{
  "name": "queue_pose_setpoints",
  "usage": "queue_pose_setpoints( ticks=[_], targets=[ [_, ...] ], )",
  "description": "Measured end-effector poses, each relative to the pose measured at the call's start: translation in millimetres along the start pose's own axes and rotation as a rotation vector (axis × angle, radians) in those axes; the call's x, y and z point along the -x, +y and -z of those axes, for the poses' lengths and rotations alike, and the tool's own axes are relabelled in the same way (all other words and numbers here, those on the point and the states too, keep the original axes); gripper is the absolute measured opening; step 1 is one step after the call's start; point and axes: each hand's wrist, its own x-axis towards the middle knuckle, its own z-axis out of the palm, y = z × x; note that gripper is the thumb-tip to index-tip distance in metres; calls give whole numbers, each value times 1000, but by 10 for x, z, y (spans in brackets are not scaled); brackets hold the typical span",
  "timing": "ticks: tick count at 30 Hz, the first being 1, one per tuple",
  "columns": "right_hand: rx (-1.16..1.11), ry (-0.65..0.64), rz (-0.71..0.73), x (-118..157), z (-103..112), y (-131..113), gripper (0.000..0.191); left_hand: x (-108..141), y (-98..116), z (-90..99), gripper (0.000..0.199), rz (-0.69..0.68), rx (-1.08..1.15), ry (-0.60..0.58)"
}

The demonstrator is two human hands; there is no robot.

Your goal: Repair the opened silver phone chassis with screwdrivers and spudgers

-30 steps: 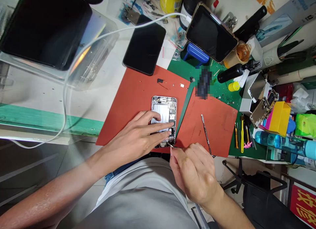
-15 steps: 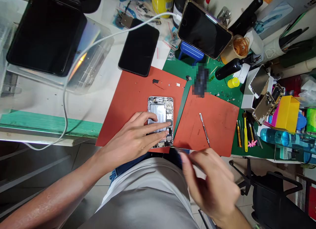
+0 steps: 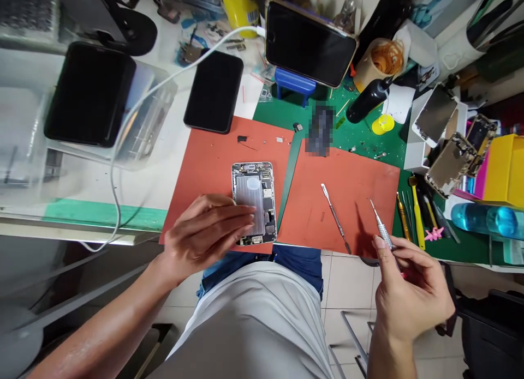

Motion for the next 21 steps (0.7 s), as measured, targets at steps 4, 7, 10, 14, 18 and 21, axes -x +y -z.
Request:
queue_pose_setpoints(
  ticks=[4,7,10,14,18,21],
  targets=[
    [82,-42,25,-2,-69,205,36,72,129,73,25,59,-13,70],
    [278,-89,177,-49,-121,368,34,201,205,103,33,97,-85,89],
    [435,-138,335,-106,-155,489,29,371,267,138,50,147,-179,117],
    [503,-194,410,-155,-184,588,27,595,367,205,55,207,-245,200],
    [506,-218,439,-163,-182,565,24,777,489,237,48,281,-193,267],
    [438,-192,460,-35,-131,374,17,861,592,211,42,354,-113,230]
  ],
)
